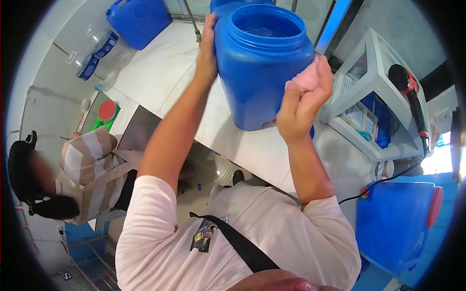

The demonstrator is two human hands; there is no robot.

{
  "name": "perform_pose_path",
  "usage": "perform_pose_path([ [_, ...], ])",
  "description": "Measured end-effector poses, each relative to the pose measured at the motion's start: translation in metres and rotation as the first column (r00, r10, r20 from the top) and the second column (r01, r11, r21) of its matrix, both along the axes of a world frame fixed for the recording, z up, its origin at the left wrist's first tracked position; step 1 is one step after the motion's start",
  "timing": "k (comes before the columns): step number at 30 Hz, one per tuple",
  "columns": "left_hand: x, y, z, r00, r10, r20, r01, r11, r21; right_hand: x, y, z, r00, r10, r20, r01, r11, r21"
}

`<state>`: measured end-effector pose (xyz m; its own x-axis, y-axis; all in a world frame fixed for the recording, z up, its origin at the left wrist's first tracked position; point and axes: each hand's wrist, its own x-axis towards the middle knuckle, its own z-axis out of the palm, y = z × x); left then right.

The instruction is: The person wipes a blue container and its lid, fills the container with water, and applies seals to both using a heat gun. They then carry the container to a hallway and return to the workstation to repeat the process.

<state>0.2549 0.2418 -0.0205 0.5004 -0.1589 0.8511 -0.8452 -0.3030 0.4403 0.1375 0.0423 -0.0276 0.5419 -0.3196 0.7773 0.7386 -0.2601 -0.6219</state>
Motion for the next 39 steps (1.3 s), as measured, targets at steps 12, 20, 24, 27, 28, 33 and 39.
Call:
perform_pose_path([
  [12, -0.119, -0.022, -0.12, 0.349, -0.671, -0.654, -0.101, 0.667, -0.738, -0.006, 0.067, 0.022, 0.91, 0.156, 0.384, 0.313, 0.348, -0.884],
  [20, -0.131, -0.001, -0.151, 0.466, -0.634, -0.617, 0.158, 0.746, -0.647, -0.028, -0.022, -0.043, 0.98, -0.045, -0.193, -0.188, 0.11, -0.976],
  [24, -0.142, -0.013, -0.084, 0.867, -0.192, -0.459, 0.122, 0.976, -0.178, 0.009, -0.044, -0.026, 0.945, -0.31, 0.101, 0.326, 0.878, -0.352],
  [27, -0.094, -0.005, -0.037, 0.976, -0.055, -0.212, 0.03, 0.992, -0.119, 0.023, -0.032, -0.01, 0.998, 0.045, 0.047, -0.04, 0.994, -0.097],
  [28, -0.07, 0.002, -0.025, 0.982, -0.055, -0.179, 0.035, 0.993, -0.111, 0.02, -0.018, -0.007, 0.993, 0.069, 0.097, -0.057, 0.992, -0.116],
  [33, 0.058, 0.02, 0.035, 0.907, -0.146, -0.395, 0.031, 0.959, -0.282, 0.016, -0.007, -0.038, 0.949, -0.146, 0.281, 0.233, 0.923, -0.307],
  [39, 0.18, 0.026, 0.116, 0.704, 0.078, -0.706, 0.103, 0.972, 0.21, -0.008, -0.011, -0.078, 0.901, -0.265, 0.343, 0.426, 0.695, -0.58],
])
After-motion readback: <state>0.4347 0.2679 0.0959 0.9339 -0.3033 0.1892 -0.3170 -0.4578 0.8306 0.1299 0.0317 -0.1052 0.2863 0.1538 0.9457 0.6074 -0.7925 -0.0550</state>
